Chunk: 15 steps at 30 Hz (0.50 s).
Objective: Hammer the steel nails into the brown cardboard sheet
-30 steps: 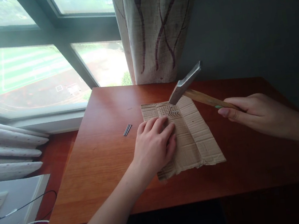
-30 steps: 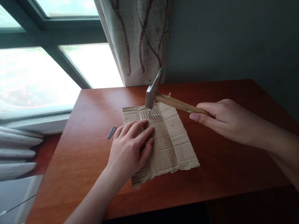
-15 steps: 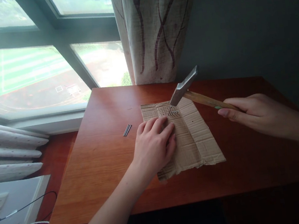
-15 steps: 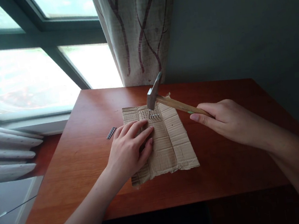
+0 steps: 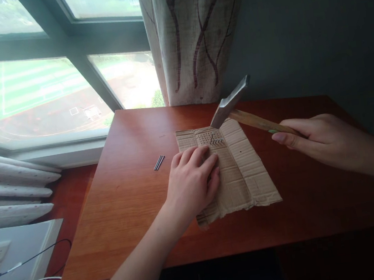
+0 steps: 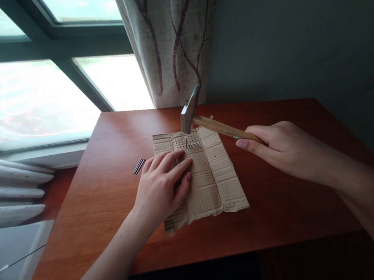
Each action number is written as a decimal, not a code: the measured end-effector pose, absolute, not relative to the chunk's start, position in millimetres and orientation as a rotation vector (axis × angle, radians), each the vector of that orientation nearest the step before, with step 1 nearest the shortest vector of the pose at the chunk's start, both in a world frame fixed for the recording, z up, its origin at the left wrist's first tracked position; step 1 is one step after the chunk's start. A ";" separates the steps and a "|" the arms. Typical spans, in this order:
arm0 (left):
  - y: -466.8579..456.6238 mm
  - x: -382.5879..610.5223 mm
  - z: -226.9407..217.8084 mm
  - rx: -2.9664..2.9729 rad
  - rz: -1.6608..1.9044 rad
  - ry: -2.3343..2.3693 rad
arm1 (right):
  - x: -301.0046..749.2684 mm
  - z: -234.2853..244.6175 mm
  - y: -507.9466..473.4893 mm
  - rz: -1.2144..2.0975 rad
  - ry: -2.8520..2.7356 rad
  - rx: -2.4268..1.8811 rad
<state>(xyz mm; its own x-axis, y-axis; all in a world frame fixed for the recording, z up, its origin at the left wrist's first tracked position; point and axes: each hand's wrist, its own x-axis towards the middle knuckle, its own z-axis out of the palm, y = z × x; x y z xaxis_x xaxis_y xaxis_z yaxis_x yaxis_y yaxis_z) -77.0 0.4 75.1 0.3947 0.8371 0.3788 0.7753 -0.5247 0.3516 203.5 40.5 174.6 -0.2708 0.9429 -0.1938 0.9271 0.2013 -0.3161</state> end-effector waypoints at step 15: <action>0.5 -77.5 76.0 2.523 0.790 1.465 | 207.9 174.8 40.3 0.649 -2.367 -1.876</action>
<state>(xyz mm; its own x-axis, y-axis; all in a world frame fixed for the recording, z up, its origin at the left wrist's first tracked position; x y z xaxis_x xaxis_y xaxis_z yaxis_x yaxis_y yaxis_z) -77.5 0.5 76.0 0.3955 0.8375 0.3771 0.7754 -0.5245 0.3517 207.9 40.3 174.8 -0.2617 0.9410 -0.2147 0.9190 0.1750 -0.3534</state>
